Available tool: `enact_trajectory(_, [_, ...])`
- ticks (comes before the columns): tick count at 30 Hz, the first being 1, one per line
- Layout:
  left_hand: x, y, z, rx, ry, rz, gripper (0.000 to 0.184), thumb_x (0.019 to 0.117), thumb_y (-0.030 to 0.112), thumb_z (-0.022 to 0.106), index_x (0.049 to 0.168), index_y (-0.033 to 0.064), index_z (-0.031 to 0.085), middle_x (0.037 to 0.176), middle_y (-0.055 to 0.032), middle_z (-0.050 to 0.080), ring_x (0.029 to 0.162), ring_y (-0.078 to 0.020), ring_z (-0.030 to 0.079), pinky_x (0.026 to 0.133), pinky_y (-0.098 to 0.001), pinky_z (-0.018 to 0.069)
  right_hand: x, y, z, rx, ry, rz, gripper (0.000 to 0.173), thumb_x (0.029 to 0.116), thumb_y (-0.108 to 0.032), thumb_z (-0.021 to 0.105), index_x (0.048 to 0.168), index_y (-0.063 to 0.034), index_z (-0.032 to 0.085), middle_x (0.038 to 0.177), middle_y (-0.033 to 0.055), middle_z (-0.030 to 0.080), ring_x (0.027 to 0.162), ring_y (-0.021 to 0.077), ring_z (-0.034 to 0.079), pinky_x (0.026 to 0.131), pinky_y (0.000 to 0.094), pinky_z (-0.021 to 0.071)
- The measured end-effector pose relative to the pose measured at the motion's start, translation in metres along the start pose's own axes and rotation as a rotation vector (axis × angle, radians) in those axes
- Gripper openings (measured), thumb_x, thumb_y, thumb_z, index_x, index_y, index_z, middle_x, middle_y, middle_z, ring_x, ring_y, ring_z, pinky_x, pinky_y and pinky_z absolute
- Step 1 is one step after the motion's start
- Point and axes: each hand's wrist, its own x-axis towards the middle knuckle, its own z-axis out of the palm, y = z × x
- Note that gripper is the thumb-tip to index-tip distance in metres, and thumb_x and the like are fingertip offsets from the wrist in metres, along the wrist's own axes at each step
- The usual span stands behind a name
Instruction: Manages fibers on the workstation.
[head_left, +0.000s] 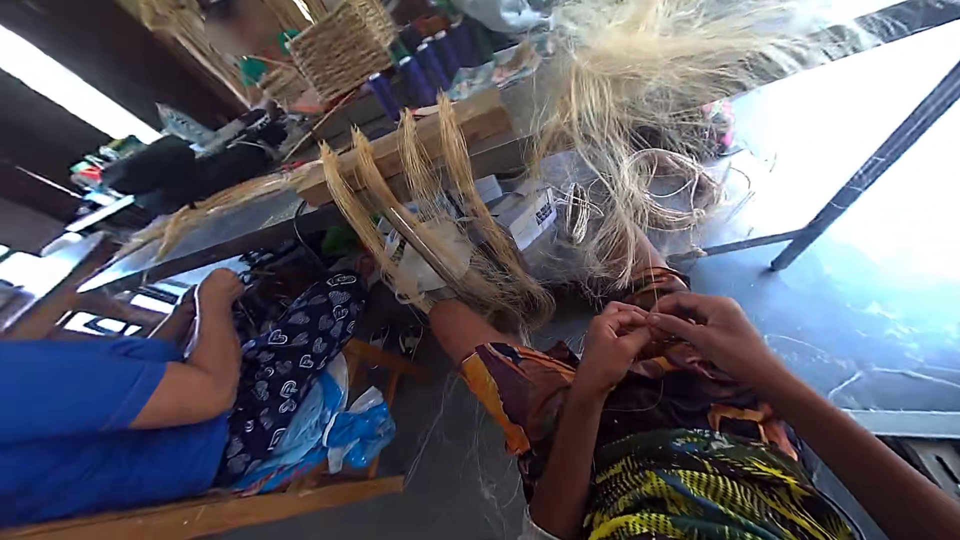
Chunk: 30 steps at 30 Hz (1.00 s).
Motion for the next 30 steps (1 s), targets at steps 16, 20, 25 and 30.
enact_trajectory(16, [0.011,-0.023,-0.001,0.254,-0.42,-0.07,0.01,0.0926,0.0,0.065,0.09,-0.0073,0.071,0.117,-0.0173,0.059,0.099,-0.0165,0.06,0.085,-0.0289,0.0531,0.014,-0.008,-0.028,0.035,0.306,-0.046,0.008,0.0944,-0.009,0.062,0.089,-0.0065,0.068,0.074,-0.0092,0.065,0.065,-0.0035,0.059,0.064,0.0137,0.05])
enact_trajectory(20, [0.011,-0.025,-0.001,0.345,-0.402,-0.014,0.014,0.093,0.003,0.064,0.101,-0.0038,0.073,0.13,-0.0233,0.055,0.114,-0.025,0.058,0.09,-0.0342,0.052,0.009,-0.008,-0.029,0.024,0.268,-0.037,0.009,0.0939,-0.011,0.063,0.089,-0.0062,0.067,0.074,-0.0084,0.064,0.066,-0.0026,0.059,0.064,0.0154,0.0498])
enact_trajectory(25, [0.007,-0.011,-0.01,0.076,-0.142,0.081,0.032,0.093,0.002,0.051,0.12,-0.0073,0.065,0.131,-0.0191,0.058,0.111,-0.0197,0.062,0.087,-0.0334,0.0556,-0.012,-0.003,0.0,-0.007,0.04,0.002,0.014,0.0938,-0.014,0.063,0.09,-0.0023,0.069,0.078,-0.0019,0.066,0.066,0.0026,0.059,0.062,0.0226,0.0514])
enact_trajectory(30, [0.004,-0.003,-0.009,-0.102,0.006,0.124,0.015,0.0954,0.002,0.058,0.091,-0.0043,0.072,0.116,-0.0121,0.066,0.106,-0.0133,0.064,0.089,-0.0281,0.0557,-0.032,0.001,0.03,0.023,-0.132,0.046,0.014,0.0933,-0.014,0.066,0.09,-0.0008,0.07,0.078,0.0001,0.066,0.069,0.0042,0.062,0.067,0.0247,0.0538])
